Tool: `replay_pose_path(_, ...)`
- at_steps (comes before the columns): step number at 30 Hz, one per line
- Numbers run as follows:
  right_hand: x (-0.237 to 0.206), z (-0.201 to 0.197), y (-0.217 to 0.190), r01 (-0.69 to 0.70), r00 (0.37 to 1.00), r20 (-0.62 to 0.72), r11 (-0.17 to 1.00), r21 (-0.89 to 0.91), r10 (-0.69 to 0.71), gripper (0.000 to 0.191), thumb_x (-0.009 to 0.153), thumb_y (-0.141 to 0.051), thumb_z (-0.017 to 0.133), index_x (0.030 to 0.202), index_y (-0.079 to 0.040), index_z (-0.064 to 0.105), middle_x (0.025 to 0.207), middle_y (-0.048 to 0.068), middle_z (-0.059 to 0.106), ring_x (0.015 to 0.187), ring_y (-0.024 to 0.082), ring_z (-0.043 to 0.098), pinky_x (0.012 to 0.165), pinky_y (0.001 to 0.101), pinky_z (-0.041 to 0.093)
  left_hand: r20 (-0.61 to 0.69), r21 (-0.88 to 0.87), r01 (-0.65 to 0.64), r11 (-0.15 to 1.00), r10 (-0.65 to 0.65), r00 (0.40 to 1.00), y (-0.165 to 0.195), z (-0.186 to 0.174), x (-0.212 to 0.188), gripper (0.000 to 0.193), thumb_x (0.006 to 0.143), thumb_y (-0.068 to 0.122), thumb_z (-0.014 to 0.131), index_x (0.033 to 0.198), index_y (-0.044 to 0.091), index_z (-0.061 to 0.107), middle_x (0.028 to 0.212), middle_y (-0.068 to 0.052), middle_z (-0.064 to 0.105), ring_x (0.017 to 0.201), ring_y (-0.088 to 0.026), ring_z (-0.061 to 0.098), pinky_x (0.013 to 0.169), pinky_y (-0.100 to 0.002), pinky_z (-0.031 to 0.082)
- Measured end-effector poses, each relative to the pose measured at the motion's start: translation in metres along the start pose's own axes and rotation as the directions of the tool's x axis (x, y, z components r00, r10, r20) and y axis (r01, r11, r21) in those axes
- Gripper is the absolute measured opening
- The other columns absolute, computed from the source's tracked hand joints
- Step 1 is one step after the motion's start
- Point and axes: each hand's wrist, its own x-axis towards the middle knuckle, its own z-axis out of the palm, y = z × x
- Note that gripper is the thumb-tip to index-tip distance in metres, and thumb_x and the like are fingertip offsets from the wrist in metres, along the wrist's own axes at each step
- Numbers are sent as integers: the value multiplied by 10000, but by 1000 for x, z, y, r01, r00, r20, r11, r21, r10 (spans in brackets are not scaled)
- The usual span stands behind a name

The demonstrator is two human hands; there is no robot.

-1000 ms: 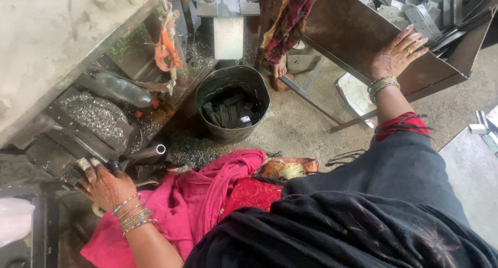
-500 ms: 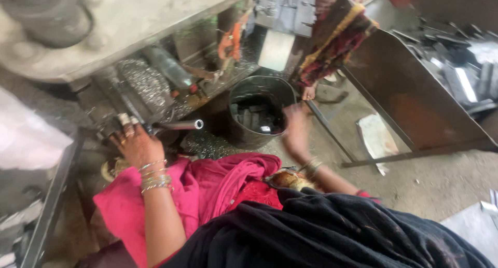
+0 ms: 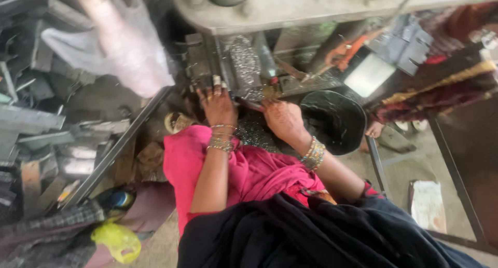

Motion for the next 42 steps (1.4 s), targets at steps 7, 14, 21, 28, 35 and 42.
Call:
replay_pose_path(7, 21, 24, 15, 104, 980, 176, 994, -30, -97, 260, 970, -260, 617, 799, -87, 710, 740, 140, 702, 681, 334, 707, 554, 453, 539, 86, 20, 22, 1000, -24, 996, -3, 8, 12, 441, 844, 226, 633, 1242, 39, 672, 1446, -150, 587, 1404, -371, 467, 1235, -616, 40)
replay_pose_path(14, 20, 35, 16, 112, 975, 197, 992, -54, -99, 237, 933, -305, 650, 859, -95, 732, 754, 157, 722, 685, 343, 723, 558, 463, 550, 2, 113, 8, 994, -8, 1000, -13, 44, 40, 377, 1018, 193, 458, 1282, 53, 688, 1434, -98, 611, 1394, -331, 494, 1261, -602, 15)
replay_pose_path(21, 9, 37, 21, 109, 964, 242, 994, -5, -105, 266, 959, -295, 639, 1023, -40, 675, 787, 169, 725, 719, 362, 724, 590, 473, 556, 134, 184, -24, 983, 0, 991, -14, 43, 38, 373, 1018, 169, 454, 1287, 81, 696, 1451, -99, 597, 1450, -326, 448, 1246, -566, 12)
replay_pose_path(28, -7, 37, 21, 19, 920, 390, 998, 52, -37, 333, 987, -278, 603, 1149, 12, 586, 828, 205, 725, 791, 402, 720, 658, 510, 556, 11, 283, -45, 958, 43, 999, -7, 36, 42, 394, 1004, 185, 509, 1311, 26, 698, 1484, -119, 580, 1427, -310, 461, 1257, -556, 12)
replay_pose_path(35, -15, 44, 22, -52, 906, 422, 994, 101, 5, 343, 973, -294, 621, 1144, -2, 568, 849, 212, 725, 807, 422, 713, 676, 530, 551, 110, 358, -69, 931, 31, 993, 6, 27, 41, 341, 992, 166, 520, 1189, 4, 746, 1386, -176, 647, 1411, -315, 497, 1262, -537, 35)
replay_pose_path(42, -37, 74, 29, -118, 918, 393, 983, 143, 53, 399, 970, -295, 615, 1232, -2, 545, 837, 212, 718, 766, 406, 716, 648, 514, 560, 132, 332, -64, 941, 21, 991, 16, 16, 32, 364, 966, 186, 525, 1168, -12, 754, 1359, -196, 661, 1380, -321, 518, 1261, -529, 57)
